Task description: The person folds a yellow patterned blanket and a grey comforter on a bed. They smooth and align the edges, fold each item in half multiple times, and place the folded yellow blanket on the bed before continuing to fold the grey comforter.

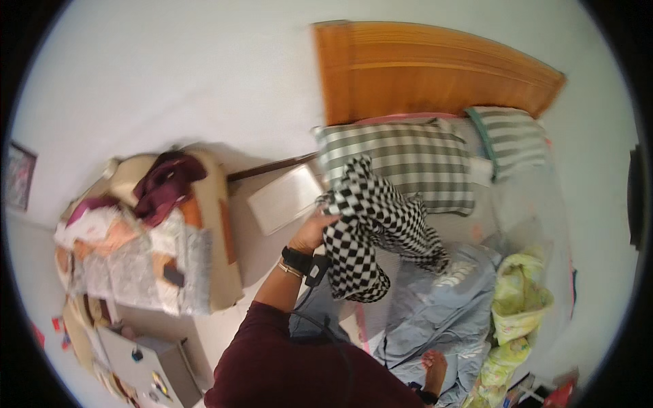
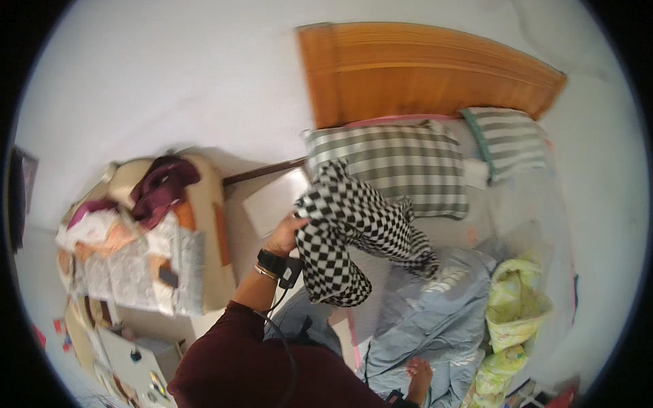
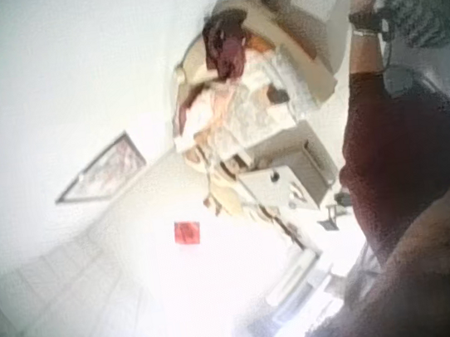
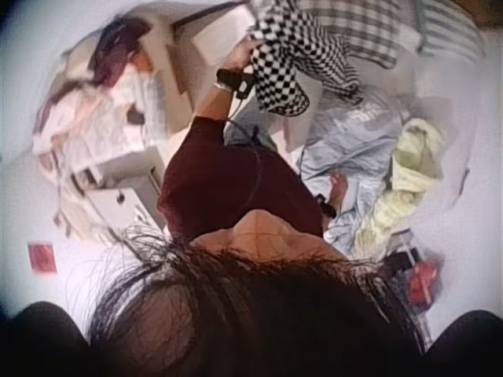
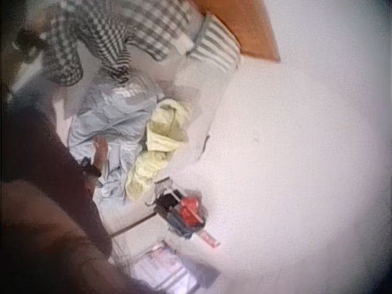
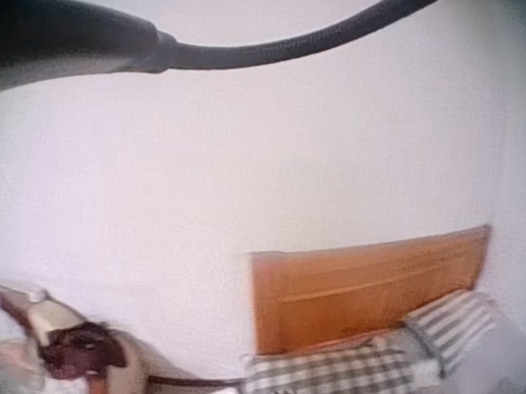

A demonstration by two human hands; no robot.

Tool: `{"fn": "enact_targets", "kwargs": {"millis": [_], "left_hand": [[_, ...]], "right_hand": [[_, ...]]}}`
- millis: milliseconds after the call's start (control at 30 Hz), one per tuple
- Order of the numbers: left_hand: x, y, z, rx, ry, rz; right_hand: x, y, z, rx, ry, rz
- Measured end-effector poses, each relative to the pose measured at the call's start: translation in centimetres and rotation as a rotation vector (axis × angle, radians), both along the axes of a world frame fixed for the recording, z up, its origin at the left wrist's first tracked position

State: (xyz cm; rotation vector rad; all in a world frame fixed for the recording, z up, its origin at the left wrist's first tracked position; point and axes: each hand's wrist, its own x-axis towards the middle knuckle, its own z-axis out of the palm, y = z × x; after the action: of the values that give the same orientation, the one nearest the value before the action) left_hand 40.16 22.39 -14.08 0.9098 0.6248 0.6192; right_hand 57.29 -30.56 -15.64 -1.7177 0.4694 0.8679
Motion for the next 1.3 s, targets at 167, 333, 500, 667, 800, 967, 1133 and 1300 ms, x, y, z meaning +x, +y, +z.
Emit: {"fn": "enact_targets", "kwargs": {"millis": [167,333,500,667,800,967,1133,1300], "left_hand": [[-17.0,-1.8,9.6,-0.117,-0.316,0.323],[-32.3,-5.7,17.8,0.51,0.187,0.736],[-41.4,-3.6,22.1,0.263,0.072,1.084],[-48.9,-0.1,20.9,0.568,0.332,1.099],[-55.3,3.7,16.1,0.767,0.924,1.04],[-60.8,9.0,6.4,0.348,0.609,0.918],[-62.8,11.7,-1.3,1.045,1.536,0.191],[-49.6,15.3,-5.3,0.533,0.78,0.217]], "right_hand": [[0.7,1.0,-2.0,0.12,-0.041,0.185],[0.2,3.0,-1.3,0.258,-0.076,0.383],[-2.2,5.5,0.6,0.302,-0.126,0.378],[-5.9,7.7,2.1,0.206,-0.201,0.386],[-10.0,11.2,3.5,0.196,-0.241,0.366],[-14.7,16.9,7.3,0.232,-0.295,0.473],[-16.5,20.0,9.8,0.229,-0.338,0.576],[-17.8,19.7,8.8,0.317,-0.399,0.492]]}}
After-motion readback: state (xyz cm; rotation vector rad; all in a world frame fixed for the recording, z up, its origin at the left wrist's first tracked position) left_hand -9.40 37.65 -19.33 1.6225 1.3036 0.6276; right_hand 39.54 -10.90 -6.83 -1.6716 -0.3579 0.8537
